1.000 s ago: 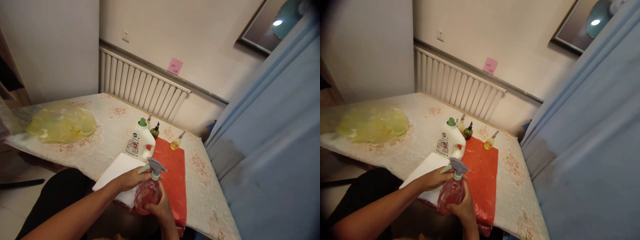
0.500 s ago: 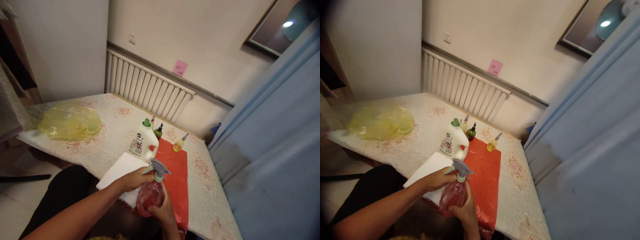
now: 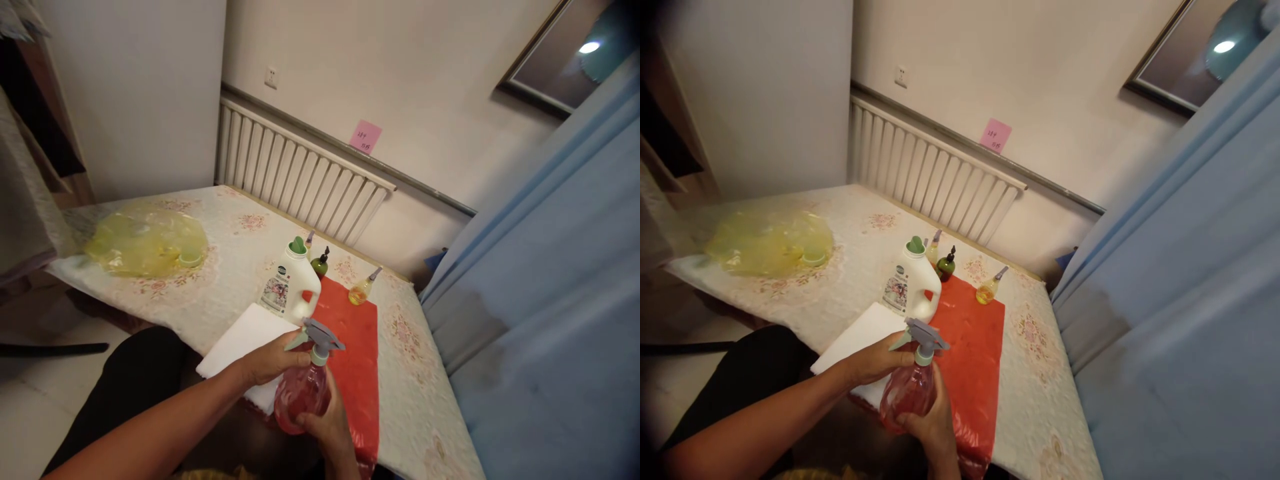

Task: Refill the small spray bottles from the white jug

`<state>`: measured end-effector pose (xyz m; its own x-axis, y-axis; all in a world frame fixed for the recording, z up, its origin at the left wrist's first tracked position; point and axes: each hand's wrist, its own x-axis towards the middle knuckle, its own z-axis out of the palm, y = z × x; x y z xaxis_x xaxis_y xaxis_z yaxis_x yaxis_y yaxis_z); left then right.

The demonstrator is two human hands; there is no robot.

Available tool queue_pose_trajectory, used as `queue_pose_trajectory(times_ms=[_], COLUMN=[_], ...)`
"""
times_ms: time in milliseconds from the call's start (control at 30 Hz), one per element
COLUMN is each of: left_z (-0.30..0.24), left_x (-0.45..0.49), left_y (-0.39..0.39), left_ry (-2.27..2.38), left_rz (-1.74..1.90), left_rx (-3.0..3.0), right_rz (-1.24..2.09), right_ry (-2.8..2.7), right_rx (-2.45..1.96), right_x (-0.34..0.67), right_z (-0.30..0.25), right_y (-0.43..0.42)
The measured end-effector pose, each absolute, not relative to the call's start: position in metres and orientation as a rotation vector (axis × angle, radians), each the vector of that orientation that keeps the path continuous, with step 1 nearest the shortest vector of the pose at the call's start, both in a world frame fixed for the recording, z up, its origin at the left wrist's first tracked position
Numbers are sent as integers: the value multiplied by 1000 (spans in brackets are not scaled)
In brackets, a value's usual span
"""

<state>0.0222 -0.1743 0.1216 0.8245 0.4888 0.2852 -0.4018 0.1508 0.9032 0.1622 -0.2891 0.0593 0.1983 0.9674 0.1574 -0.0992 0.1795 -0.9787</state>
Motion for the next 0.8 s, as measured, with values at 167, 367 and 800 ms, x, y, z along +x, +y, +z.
queue_pose_trajectory(times_ms=[167, 367, 800], left_z=[106, 111, 114], left_x=[24, 26, 32], left_y=[-170, -165, -161], left_ry=[76, 139, 208], left_rz=[619, 604, 533], left_rx=[1138, 1117, 1087], right_rz=[1010, 1007, 1068], right_ry=[-1051, -1052, -1043], right_rx=[-1116, -1136, -1096], right_x=[163, 161, 158], right_z=[56, 56, 57], right_y=[-290, -290, -292])
